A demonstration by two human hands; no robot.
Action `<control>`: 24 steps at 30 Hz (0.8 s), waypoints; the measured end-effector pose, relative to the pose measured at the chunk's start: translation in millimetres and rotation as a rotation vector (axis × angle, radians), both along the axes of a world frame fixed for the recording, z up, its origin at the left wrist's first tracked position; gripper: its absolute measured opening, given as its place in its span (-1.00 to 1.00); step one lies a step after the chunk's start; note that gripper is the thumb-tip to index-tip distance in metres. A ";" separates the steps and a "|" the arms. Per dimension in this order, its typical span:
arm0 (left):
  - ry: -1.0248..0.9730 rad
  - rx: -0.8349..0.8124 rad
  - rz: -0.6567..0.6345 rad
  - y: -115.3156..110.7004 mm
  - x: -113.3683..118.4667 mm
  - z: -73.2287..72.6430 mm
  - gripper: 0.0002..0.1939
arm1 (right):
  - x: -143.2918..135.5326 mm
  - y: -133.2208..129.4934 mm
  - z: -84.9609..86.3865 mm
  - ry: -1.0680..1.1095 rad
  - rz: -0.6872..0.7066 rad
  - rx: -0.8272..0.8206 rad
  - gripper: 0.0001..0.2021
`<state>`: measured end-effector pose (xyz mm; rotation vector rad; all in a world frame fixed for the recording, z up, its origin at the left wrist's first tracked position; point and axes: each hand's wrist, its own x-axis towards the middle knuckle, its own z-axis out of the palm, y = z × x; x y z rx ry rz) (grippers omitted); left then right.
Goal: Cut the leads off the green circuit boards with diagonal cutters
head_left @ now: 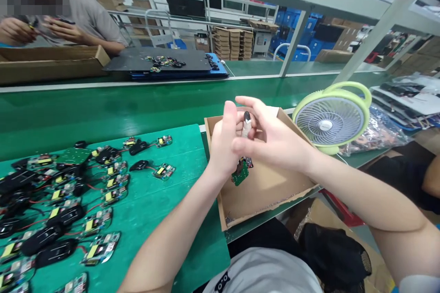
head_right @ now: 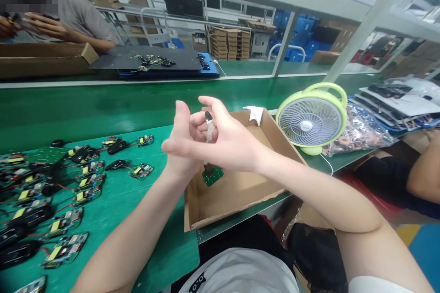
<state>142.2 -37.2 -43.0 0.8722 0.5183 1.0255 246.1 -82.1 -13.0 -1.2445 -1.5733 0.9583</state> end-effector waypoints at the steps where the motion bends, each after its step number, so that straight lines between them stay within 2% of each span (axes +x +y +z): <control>1: 0.022 0.042 0.037 -0.7 1.4 -1.7 -0.37 | -3.6 -1.2 -1.2 -0.019 -0.012 -0.008 -0.08; 3: 0.078 0.150 0.110 -2.0 3.8 -5.3 -0.38 | -12.4 -2.2 -3.8 -0.055 -0.072 0.005 -0.10; 6: 0.151 0.219 0.209 -2.8 4.3 -8.4 -0.38 | -24.9 -0.2 -8.7 -0.107 -0.191 0.091 -0.41; 9: 0.181 0.252 0.253 -1.3 0.9 -7.2 -0.38 | -31.9 4.5 -14.2 -0.113 -0.237 0.207 -0.65; 15: 0.251 0.371 0.317 2.3 -4.3 -1.0 -0.32 | -34.5 11.6 -21.4 -0.071 -0.239 0.329 -0.70; 24: 0.200 0.340 0.371 6.6 -6.2 -3.6 -0.39 | -39.1 16.8 -19.5 -0.135 -0.211 0.407 -0.77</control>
